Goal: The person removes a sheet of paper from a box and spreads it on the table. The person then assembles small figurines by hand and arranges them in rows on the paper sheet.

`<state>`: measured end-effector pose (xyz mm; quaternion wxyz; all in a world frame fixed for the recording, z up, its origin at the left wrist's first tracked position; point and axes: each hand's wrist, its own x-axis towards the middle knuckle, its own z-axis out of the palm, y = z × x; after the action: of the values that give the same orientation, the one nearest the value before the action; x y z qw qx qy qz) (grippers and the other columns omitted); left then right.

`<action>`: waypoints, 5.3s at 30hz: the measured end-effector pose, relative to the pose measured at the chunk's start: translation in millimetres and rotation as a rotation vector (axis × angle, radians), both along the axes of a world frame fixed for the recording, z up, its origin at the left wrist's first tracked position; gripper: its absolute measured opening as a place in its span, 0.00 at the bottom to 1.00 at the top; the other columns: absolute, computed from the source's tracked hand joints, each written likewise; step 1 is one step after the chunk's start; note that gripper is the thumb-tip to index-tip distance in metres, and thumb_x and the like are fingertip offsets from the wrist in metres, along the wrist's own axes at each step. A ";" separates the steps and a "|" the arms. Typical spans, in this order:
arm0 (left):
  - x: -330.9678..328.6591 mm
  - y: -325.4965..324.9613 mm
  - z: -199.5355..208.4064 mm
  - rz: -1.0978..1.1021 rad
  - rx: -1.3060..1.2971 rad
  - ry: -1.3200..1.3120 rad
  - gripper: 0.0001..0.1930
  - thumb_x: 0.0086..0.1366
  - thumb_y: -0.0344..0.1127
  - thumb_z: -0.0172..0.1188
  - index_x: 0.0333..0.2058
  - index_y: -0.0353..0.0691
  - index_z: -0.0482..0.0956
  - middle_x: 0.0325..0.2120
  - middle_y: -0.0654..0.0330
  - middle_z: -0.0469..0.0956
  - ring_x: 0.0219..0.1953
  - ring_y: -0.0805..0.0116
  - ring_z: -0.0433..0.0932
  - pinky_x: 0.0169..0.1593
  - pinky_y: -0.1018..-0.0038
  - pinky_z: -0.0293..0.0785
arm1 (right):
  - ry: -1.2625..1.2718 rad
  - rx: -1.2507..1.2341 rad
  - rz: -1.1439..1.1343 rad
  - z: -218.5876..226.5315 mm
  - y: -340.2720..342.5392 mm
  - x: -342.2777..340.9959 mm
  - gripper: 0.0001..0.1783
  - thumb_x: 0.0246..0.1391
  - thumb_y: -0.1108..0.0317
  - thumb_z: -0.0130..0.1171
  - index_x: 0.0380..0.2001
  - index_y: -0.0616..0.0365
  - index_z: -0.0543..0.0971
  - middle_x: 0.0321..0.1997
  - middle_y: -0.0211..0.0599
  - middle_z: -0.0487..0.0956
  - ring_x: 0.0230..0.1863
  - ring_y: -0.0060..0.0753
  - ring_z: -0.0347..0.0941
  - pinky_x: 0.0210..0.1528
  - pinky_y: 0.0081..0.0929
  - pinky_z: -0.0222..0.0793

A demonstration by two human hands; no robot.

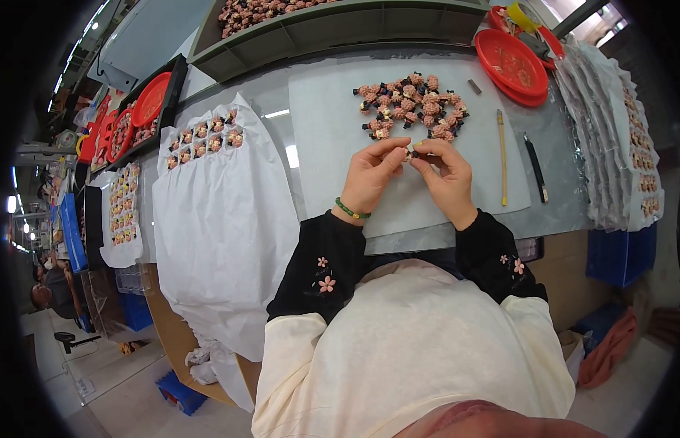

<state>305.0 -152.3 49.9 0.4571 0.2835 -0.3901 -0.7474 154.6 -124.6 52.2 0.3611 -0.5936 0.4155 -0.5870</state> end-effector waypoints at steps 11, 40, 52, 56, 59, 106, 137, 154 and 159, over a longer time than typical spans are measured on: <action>-1.5 -1.0 -0.5 0.051 -0.102 0.071 0.21 0.53 0.20 0.55 0.47 0.33 0.66 0.38 0.59 0.72 0.42 0.72 0.71 0.48 0.77 0.67 | 0.097 0.007 -0.022 4.8 4.8 0.5 0.19 0.43 0.83 0.56 0.42 0.64 0.71 0.38 0.34 0.72 0.38 0.23 0.69 0.42 0.18 0.67; -2.3 -0.1 3.4 -0.116 0.063 0.037 0.15 0.63 0.29 0.46 0.48 0.33 0.67 0.33 0.62 0.71 0.33 0.76 0.70 0.33 0.82 0.65 | 0.194 0.400 -0.214 31.9 -16.2 -125.7 0.21 0.50 0.77 0.47 0.49 0.60 0.67 0.43 0.38 0.71 0.33 0.25 0.71 0.36 0.23 0.67; -4.0 -0.7 1.8 -0.103 0.072 0.021 0.14 0.60 0.31 0.52 0.44 0.33 0.71 0.28 0.64 0.73 0.29 0.79 0.71 0.31 0.84 0.66 | 0.192 0.128 0.036 62.5 5.6 -20.9 0.15 0.57 0.61 0.46 0.31 0.63 0.75 0.22 0.30 0.72 0.21 0.16 0.65 0.19 0.10 0.56; -0.6 -2.0 -2.7 -0.120 0.085 0.044 0.14 0.60 0.29 0.51 0.44 0.32 0.71 0.30 0.63 0.73 0.29 0.77 0.70 0.31 0.84 0.66 | 0.343 -0.016 -0.138 43.1 -8.6 -11.1 0.15 0.58 0.62 0.45 0.28 0.64 0.74 0.18 0.26 0.69 0.20 0.13 0.60 0.20 0.12 0.54; 0.5 -2.2 -5.3 -0.114 0.073 0.028 0.14 0.60 0.27 0.50 0.45 0.30 0.69 0.32 0.62 0.72 0.30 0.76 0.70 0.32 0.83 0.67 | 0.243 0.031 -0.205 38.2 -13.3 -15.6 0.14 0.57 0.63 0.46 0.27 0.64 0.74 0.20 0.29 0.71 0.20 0.15 0.61 0.21 0.15 0.56; -9.1 -5.6 -5.7 -0.017 -0.094 -0.143 0.18 0.59 0.30 0.53 0.47 0.31 0.67 0.39 0.57 0.72 0.39 0.74 0.72 0.41 0.79 0.70 | 0.057 0.163 -0.002 -2.2 -8.3 -7.6 0.09 0.51 0.67 0.56 0.30 0.62 0.73 0.26 0.24 0.71 0.27 0.12 0.64 0.29 0.11 0.61; 390.0 -47.9 19.2 0.800 -0.295 -1.754 0.20 0.48 0.32 0.58 0.42 0.35 0.72 0.29 0.50 0.75 0.34 0.53 0.74 0.39 0.66 0.68 | 0.083 0.344 -0.045 -3.5 -2.1 -4.8 0.14 0.59 0.60 0.42 0.35 0.58 0.74 0.24 0.24 0.68 0.21 0.10 0.59 0.22 0.08 0.53; 385.4 -89.7 -24.1 0.598 -0.174 -2.115 0.35 0.60 0.60 0.33 0.57 0.37 0.50 0.59 0.45 0.45 0.62 0.52 0.42 0.56 0.44 0.40 | 0.415 -0.012 -0.141 5.8 -0.2 -2.2 0.07 0.47 0.72 0.54 0.32 0.60 0.74 0.27 0.32 0.72 0.27 0.22 0.68 0.27 0.15 0.62; 371.7 -107.4 -7.5 0.750 -0.117 -2.322 0.35 0.59 0.62 0.35 0.55 0.40 0.55 0.57 0.44 0.49 0.59 0.42 0.47 0.52 0.38 0.46 | 0.716 -0.278 -0.554 24.6 -10.9 -17.9 0.11 0.39 0.75 0.56 0.32 0.57 0.75 0.33 0.32 0.70 0.37 0.35 0.66 0.36 0.26 0.63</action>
<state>676.7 -259.6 42.4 0.0363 0.8564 -0.4936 0.1469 136.7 -135.5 76.7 -0.0578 -0.6680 0.5742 -0.4698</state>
